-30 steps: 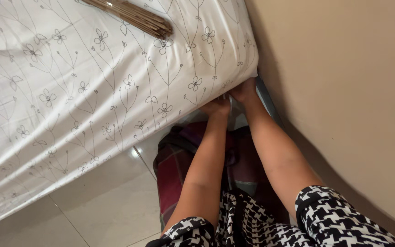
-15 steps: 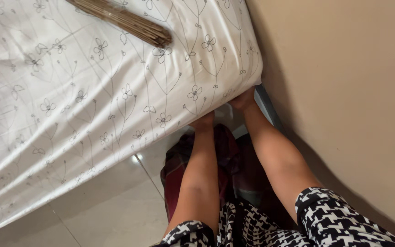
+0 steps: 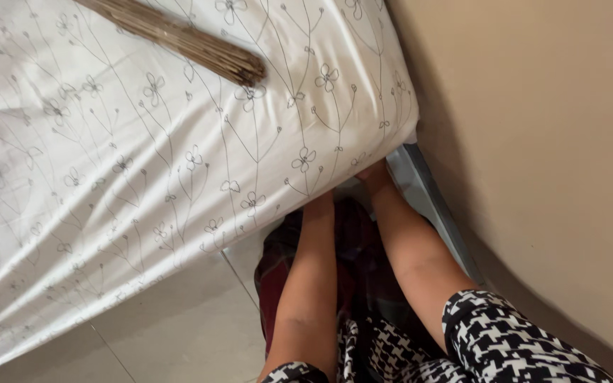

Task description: The person folds a purple floral blanket and places it aside, then folds and stacks two red pillows. The person uses a broom to sweep the bedsheet and smooths the sheet by hand, tucking the edges under the mattress.

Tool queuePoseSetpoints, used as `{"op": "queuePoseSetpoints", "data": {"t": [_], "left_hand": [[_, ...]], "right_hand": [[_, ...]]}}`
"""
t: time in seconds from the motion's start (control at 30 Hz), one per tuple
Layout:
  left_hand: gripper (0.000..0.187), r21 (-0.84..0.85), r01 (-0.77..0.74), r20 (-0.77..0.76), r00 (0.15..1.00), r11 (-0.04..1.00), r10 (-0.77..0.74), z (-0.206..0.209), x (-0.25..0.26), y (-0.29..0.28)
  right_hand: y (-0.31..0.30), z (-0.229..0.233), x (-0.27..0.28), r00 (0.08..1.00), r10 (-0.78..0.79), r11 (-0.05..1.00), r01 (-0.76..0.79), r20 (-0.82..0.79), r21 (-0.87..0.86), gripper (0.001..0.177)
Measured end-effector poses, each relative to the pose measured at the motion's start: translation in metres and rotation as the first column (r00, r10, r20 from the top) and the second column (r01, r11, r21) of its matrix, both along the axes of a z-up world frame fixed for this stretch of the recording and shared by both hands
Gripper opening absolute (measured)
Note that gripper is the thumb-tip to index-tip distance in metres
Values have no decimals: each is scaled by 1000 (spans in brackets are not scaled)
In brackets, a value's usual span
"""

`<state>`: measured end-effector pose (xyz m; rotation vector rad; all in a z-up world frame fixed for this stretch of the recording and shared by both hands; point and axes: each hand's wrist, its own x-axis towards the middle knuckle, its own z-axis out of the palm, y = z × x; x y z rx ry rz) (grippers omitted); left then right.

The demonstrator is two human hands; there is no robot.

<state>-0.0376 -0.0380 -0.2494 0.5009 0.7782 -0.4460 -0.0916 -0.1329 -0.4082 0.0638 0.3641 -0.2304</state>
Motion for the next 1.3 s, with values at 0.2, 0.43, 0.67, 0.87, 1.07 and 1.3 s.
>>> {"op": "queuePoseSetpoints", "data": {"t": [0.2, 0.43, 0.67, 0.87, 1.07, 1.3], "left_hand": [[76, -2, 9, 16, 1000, 1000, -9, 1, 2, 0], [75, -8, 14, 29, 999, 1000, -14, 1, 3, -1], [74, -13, 25, 26, 999, 1000, -24, 9, 7, -7], [73, -4, 18, 9, 1000, 1000, -18, 9, 0, 3], [72, -1, 23, 5, 1000, 1000, -23, 3, -4, 4], [70, -2, 39, -3, 999, 999, -39, 7, -2, 1]], "right_hand": [[-3, -26, 15, 999, 41, 999, -41, -19, -6, 65], [-1, -14, 48, 999, 45, 999, -45, -15, -6, 61], [-5, 11, 28, 998, -10, 1000, 10, -64, -5, 58], [17, 25, -20, 975, -161, 983, 173, -155, 68, 55], [12, -4, -39, 988, 0, 1000, -4, -153, -28, 51], [6, -35, -26, 980, 92, 992, -107, -179, -73, 51]]}}
